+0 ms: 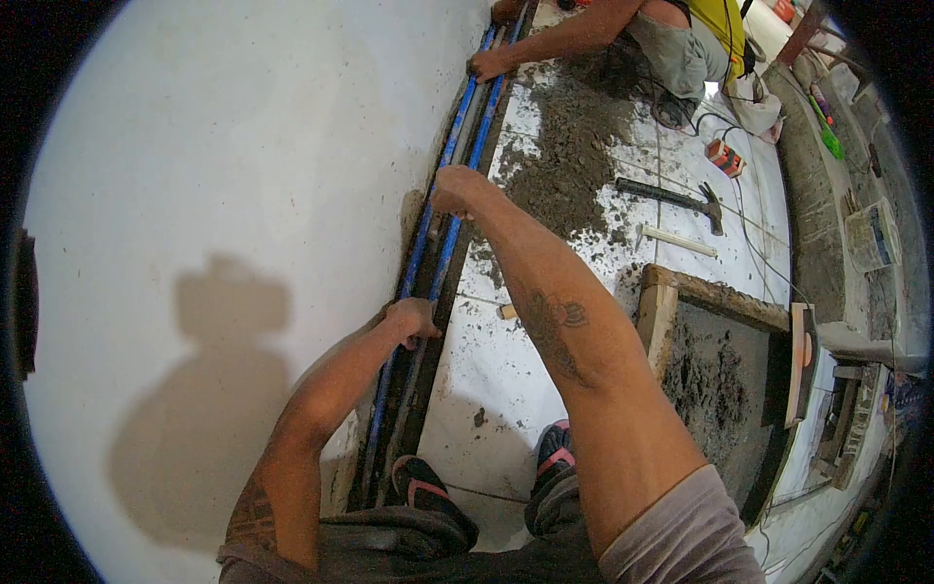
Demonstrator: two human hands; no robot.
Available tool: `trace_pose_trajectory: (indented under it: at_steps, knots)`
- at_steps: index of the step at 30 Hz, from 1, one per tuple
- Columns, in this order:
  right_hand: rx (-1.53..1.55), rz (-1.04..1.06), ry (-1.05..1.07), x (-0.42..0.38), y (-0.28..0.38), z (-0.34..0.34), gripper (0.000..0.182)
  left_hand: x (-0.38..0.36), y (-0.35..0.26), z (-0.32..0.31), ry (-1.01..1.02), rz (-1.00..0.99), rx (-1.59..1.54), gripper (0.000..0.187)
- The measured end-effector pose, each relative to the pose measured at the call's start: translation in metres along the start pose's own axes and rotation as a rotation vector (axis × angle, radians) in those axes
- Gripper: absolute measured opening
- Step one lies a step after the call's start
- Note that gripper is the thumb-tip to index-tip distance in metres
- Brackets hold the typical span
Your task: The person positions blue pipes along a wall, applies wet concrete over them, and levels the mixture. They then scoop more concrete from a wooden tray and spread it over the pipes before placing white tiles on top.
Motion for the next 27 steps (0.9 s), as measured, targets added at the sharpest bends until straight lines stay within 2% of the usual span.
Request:
trace_pose_trajectory:
  at_steps: [4,10,13,15,17,19,22,24,25,27]
  knots:
    - [0.011,0.011,-0.021,0.003,-0.003,-0.001,0.021,-0.003,-0.002,0.002,0.001,0.01,-0.016,0.06]
    - [-0.477,0.253,-0.092,0.018,0.008,-0.019,0.02,-0.004,-0.008,0.004,-0.006,-0.073,-0.007,0.053]
    - [-0.304,0.188,-0.061,0.006,0.01,-0.009,0.023,-0.008,-0.01,0.004,0.035,-0.043,-0.03,0.051]
    - [-0.391,0.258,-0.168,0.004,0.015,-0.008,0.023,-0.003,-0.006,0.001,0.045,-0.033,-0.034,0.049]
    - [-0.326,0.23,-0.169,-0.003,0.013,-0.004,0.023,0.001,-0.003,-0.002,0.031,-0.056,-0.034,0.046]
    - [-0.099,0.107,-0.074,-0.013,0.007,0.003,0.023,0.003,0.0,-0.002,-0.005,-0.106,-0.031,0.043]
    - [-0.249,0.182,-0.104,-0.013,0.013,0.001,0.022,0.007,0.0,-0.002,-0.032,-0.109,-0.009,0.044]
    - [-0.226,0.182,-0.111,-0.017,0.014,0.002,0.019,0.025,0.012,-0.011,-0.038,-0.156,-0.054,0.047]
    - [-0.213,0.183,-0.114,-0.021,0.015,0.003,0.02,0.013,0.007,-0.006,0.02,-0.03,-0.012,0.037]
    - [-0.159,0.185,-0.129,-0.03,0.014,0.009,0.019,0.005,0.001,-0.001,0.018,-0.005,0.03,0.035]
Point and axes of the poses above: each hand's wrist, its own x-axis towards the middle knuckle, its own z-axis out of the back of the hand, y = z × x, the point moved 8 cm from there along x, towards the middle knuckle, and after that the axes turned 14 degrees about -z, right-handed, at the moved point
